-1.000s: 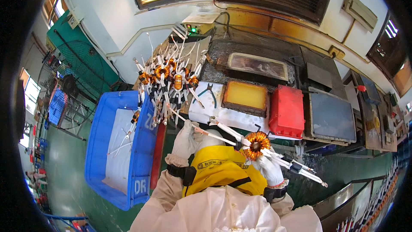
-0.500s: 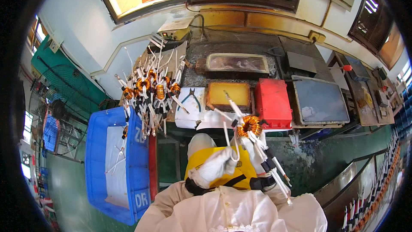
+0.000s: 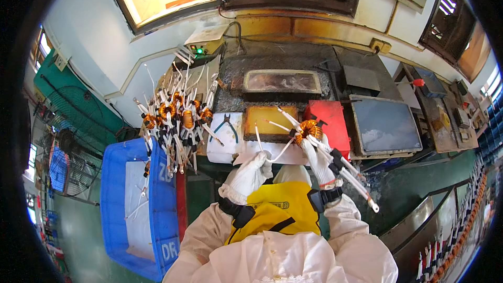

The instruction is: Brazing and soldering connections on copper industrial coils at a workstation.

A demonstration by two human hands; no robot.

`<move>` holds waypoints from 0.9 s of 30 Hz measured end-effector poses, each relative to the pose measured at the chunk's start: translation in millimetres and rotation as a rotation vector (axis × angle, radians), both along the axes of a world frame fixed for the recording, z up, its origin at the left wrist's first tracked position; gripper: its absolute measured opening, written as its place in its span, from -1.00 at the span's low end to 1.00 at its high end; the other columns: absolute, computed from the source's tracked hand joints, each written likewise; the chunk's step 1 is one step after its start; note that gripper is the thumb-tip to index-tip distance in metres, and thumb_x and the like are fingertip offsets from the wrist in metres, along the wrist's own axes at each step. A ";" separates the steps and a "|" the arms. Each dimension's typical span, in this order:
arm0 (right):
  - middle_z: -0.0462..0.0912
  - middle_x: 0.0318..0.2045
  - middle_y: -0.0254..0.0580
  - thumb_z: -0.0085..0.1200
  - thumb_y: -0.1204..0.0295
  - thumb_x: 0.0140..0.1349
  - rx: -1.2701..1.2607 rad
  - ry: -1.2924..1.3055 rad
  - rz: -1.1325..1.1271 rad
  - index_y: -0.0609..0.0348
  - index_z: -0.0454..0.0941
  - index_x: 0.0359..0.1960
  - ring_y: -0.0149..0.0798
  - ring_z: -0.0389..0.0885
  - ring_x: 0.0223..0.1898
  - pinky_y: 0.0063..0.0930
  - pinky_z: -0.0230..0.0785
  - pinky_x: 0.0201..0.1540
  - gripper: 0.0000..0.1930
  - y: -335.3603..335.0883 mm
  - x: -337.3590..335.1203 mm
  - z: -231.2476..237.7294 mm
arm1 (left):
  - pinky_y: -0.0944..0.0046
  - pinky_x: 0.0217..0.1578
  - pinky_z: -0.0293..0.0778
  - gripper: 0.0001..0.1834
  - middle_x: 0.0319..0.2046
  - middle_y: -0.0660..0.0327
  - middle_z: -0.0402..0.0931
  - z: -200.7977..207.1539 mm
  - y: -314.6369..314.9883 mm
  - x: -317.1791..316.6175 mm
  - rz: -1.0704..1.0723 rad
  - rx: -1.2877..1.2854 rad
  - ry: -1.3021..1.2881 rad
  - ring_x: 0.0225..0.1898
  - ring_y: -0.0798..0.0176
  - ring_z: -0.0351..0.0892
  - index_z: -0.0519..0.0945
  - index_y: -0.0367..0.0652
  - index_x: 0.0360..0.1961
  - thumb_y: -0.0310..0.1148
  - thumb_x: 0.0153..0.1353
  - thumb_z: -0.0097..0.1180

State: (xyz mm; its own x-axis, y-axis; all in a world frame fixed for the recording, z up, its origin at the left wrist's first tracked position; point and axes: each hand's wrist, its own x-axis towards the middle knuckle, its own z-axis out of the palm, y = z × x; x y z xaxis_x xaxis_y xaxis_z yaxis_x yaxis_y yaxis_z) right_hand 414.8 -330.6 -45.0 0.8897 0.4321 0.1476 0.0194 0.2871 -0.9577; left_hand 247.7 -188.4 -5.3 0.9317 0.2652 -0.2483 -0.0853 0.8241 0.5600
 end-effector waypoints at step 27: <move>0.55 -0.45 -0.33 0.11 0.41 0.13 -0.362 -0.192 -0.061 0.27 0.41 -0.20 -0.50 0.49 -0.48 -0.63 0.36 -0.47 -0.74 13.5 39.9 8.8 | 0.36 -0.42 0.42 -0.85 -0.45 0.26 0.43 -34.4 -0.4 35.5 0.171 -0.220 0.054 -0.49 0.36 0.45 0.48 -0.17 -0.20 -0.36 0.27 -0.03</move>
